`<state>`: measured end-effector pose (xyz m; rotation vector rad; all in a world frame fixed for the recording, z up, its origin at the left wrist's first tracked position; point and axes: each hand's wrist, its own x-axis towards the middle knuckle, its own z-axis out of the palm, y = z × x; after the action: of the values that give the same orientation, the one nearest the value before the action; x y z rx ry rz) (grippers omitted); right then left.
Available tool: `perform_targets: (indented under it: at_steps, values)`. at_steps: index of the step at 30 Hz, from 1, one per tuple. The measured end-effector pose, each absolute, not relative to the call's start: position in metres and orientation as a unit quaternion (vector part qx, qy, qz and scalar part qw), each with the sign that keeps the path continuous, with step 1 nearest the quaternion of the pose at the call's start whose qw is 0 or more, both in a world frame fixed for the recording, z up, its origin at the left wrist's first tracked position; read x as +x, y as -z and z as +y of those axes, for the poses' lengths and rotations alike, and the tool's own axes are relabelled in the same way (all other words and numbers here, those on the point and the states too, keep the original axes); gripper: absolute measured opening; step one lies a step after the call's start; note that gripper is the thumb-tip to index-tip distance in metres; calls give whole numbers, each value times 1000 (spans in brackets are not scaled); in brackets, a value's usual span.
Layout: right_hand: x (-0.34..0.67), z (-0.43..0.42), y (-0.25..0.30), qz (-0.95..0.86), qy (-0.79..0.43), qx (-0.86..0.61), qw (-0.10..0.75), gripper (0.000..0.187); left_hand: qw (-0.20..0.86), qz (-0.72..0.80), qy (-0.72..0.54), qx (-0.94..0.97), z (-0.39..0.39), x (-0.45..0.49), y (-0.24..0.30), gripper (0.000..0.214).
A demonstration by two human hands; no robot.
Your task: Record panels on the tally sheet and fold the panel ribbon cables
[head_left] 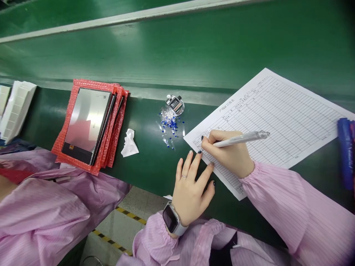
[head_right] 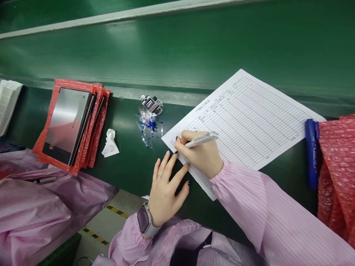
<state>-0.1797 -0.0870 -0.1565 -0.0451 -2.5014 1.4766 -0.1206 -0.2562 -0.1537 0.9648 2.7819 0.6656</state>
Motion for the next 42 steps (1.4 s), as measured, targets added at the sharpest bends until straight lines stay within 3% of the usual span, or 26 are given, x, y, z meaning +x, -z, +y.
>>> perform_targets:
  at_steps: [31, 37, 42]
  values:
    - [-180, -87, 156, -855, -501, 3, 132, 36, 57, 920, -220, 319, -255, -120, 155, 44]
    - [-180, -81, 149, -786, -603, -79, 112, 38, 58, 921, -216, 318, -256, -121, 153, 43]
    - [-177, -75, 146, -767, -622, -67, 140, 20, 60, 922, -213, 317, -256, -120, 153, 44]
